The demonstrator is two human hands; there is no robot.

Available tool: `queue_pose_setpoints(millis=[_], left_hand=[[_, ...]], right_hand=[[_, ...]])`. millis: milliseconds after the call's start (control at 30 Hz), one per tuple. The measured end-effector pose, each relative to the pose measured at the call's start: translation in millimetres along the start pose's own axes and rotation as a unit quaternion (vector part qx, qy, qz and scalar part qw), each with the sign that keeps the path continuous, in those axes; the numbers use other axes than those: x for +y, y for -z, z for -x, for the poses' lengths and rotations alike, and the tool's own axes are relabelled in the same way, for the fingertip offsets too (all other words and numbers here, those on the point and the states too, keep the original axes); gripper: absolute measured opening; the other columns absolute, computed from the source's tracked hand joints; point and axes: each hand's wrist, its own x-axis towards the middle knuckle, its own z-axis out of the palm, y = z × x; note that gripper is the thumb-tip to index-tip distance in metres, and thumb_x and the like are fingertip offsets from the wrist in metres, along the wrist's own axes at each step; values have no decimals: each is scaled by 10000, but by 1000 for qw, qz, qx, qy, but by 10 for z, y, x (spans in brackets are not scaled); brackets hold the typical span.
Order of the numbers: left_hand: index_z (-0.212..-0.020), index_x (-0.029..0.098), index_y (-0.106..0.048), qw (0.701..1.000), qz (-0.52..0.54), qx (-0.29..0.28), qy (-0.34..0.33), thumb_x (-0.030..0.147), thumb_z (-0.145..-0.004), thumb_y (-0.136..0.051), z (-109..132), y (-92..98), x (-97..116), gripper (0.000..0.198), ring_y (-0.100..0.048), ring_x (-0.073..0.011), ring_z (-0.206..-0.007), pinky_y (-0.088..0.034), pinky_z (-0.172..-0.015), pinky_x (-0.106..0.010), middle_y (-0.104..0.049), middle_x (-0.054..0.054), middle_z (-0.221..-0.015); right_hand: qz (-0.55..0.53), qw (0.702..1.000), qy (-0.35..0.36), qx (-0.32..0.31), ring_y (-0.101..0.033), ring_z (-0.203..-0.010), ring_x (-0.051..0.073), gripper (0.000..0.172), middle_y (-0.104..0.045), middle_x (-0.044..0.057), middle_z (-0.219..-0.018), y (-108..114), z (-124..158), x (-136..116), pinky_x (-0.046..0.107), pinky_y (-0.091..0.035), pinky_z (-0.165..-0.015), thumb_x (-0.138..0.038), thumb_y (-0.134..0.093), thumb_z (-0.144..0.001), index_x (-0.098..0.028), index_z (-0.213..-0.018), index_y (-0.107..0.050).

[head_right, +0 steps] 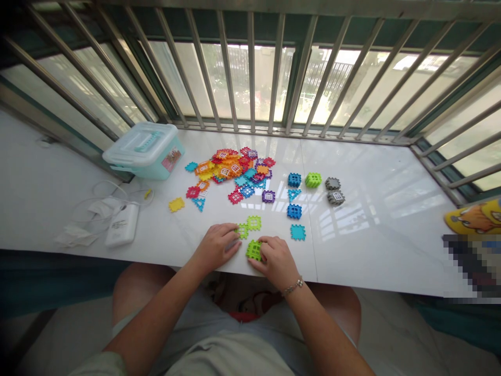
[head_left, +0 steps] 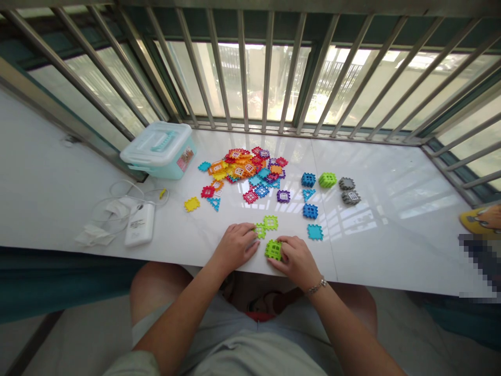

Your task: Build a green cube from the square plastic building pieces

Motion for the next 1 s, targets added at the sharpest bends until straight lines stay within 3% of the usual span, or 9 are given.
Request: queue_pose_setpoints(millis=[200,800,1000], left_hand=[[-1154,256,-734,1000,-1,7,-1,312,-1016,-669,9,12,15,162,-643,-289,-1314,-517,-1083,-482,-663,-101,-1467],[-1272,284,-697,998,46,-36,-27,282,-1025,-662,-3,60,0,250,-659,-254,-1300,-467,-1123,-473,-710,-50,-1448],[-1328,293,-672,993,85,-61,-57,405,-1020,-713,4,99,-29,330,-666,-231,-1310,-469,-1124,-435,-734,-43,-1409]], right_hand=[[-7,1000,-3,2,-669,-1040,270,455,-740,64,-1218,3,1,-3,462,-515,-921,-336,-902,-863,-249,-775,-464],[-47,999,3,27,-684,-1058,277,430,-741,98,-1203,29,9,2,479,-563,-918,-326,-875,-883,-255,-743,-475],[-44,998,14,35,-686,-1030,269,430,-739,104,-1203,48,0,-21,473,-578,-913,-325,-860,-896,-255,-734,-468]])
